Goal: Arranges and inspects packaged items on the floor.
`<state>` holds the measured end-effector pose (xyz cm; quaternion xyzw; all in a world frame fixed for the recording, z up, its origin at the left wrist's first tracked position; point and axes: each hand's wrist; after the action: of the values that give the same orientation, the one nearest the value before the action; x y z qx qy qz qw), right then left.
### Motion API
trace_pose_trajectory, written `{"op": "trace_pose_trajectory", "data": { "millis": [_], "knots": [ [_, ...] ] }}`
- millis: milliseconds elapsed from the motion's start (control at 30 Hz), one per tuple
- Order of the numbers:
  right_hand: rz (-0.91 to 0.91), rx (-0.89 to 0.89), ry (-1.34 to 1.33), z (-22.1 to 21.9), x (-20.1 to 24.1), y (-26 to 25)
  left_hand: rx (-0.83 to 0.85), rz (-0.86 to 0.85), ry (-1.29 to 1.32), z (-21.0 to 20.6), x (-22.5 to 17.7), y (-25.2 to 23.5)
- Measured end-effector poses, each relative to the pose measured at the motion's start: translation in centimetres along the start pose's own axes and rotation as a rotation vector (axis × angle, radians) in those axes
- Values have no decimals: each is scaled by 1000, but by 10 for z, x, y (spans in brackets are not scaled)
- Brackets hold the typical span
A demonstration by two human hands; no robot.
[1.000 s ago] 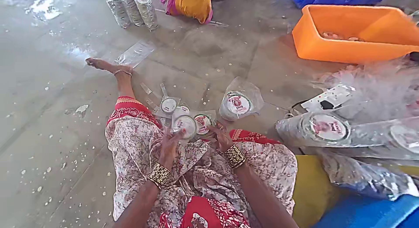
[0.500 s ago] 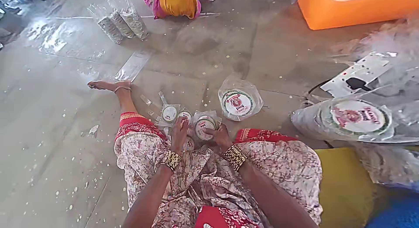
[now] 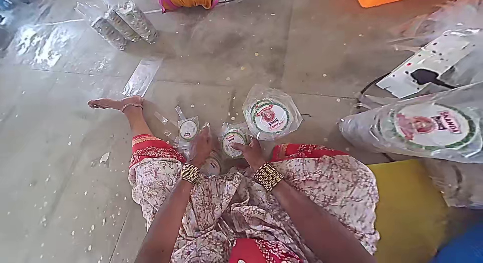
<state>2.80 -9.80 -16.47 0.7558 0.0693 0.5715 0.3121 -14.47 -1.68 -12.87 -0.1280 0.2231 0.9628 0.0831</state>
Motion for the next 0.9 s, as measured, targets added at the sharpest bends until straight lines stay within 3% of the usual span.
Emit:
{"op": "trace_pose_trajectory", "data": {
  "millis": [167, 267, 400, 567, 700, 900],
  "knots": [
    [65, 26, 9, 3, -4, -3, -532, 93, 588, 13, 29, 24],
    [80, 96, -5, 2, -4, -1, -711, 89, 1072, 13, 10, 52],
    [92, 121, -66, 1, 2, 5, -922, 26, 1443, 12, -19, 72],
    [73, 43, -56, 5, 6, 5, -971, -72, 1857, 22, -23, 76],
    [-15, 119, -36, 4, 7, 8, -912, -185, 1942, 38, -31, 80],
    [-148, 324, -290, 0, 17, 19, -786, -254, 1964, 30, -35, 76]
  ]
}}
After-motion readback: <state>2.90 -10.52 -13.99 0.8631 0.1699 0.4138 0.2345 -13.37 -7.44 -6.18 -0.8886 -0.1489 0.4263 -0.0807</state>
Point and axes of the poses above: each hand's wrist, its own y-axis away from the middle knuckle, its own z-axis out of the back of the hand, x = y × z, and after that the axes turned 1 degree about x, right-handed
